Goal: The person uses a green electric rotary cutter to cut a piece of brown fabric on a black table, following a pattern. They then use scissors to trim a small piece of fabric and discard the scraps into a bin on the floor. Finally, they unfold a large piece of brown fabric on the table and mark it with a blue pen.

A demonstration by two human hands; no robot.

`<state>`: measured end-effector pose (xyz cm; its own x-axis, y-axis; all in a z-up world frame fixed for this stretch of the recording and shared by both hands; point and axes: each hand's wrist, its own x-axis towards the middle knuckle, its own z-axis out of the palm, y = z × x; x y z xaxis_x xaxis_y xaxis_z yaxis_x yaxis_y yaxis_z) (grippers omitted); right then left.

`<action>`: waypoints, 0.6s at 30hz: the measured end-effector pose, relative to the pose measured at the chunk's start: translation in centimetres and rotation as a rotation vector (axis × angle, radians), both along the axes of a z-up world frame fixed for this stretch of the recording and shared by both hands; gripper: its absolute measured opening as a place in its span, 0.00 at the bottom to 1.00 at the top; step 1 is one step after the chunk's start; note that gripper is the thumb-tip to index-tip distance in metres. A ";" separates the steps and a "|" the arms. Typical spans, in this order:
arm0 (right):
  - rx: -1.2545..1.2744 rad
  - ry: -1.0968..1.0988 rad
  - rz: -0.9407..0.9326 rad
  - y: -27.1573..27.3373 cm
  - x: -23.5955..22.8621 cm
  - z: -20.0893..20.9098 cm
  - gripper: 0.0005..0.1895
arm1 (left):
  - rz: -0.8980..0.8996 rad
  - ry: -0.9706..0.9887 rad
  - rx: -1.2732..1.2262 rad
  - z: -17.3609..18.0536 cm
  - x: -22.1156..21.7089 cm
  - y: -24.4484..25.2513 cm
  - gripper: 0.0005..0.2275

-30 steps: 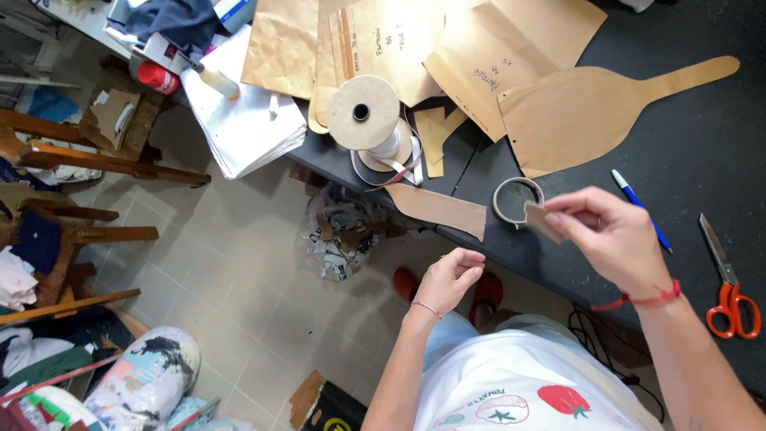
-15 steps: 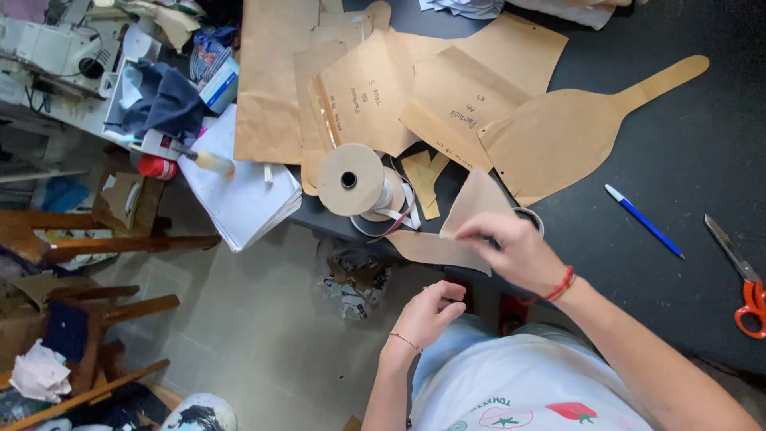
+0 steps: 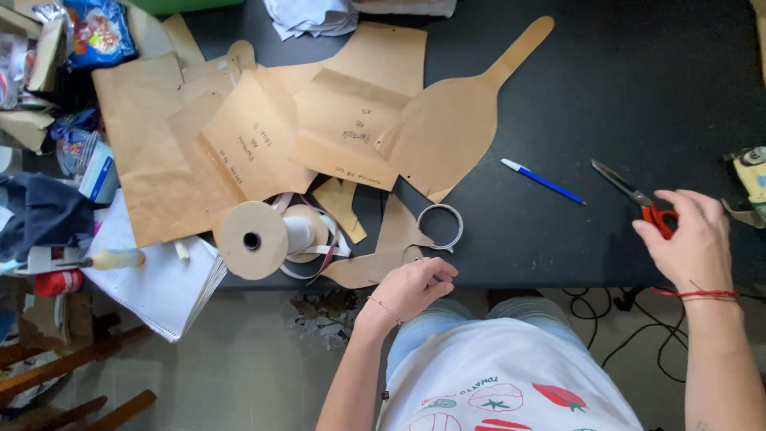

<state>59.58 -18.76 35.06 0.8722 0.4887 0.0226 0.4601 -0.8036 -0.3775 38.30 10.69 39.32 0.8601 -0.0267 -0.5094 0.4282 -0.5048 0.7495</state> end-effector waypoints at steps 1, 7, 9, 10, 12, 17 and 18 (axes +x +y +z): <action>-0.138 0.014 -0.098 -2.1 1.0 -1.4 0.26 | 0.007 -0.034 0.006 0.2 1.0 -0.5 0.08; -0.202 0.019 -0.097 -9.3 5.5 -6.7 0.34 | -0.043 -0.069 -0.006 2.3 7.1 -5.5 0.09; -0.111 -0.014 -0.018 -9.9 6.2 -6.5 0.32 | -0.070 -0.013 -0.045 3.2 9.3 -8.0 0.10; -0.076 -0.011 0.036 -9.8 6.4 -6.2 0.29 | -0.017 -0.024 -0.046 3.3 10.4 -9.3 0.09; -0.049 -0.009 0.054 -9.8 7.0 -4.7 0.25 | 0.000 -0.035 -0.055 2.8 12.6 -11.8 0.08; 0.160 -0.117 0.069 -10.7 6.2 -0.9 0.03 | 0.166 -0.109 -0.110 1.4 14.7 -17.1 0.10; 0.156 -0.104 0.077 -10.9 7.2 0.0 0.03 | 0.176 -0.098 -0.113 0.9 15.6 -17.8 0.10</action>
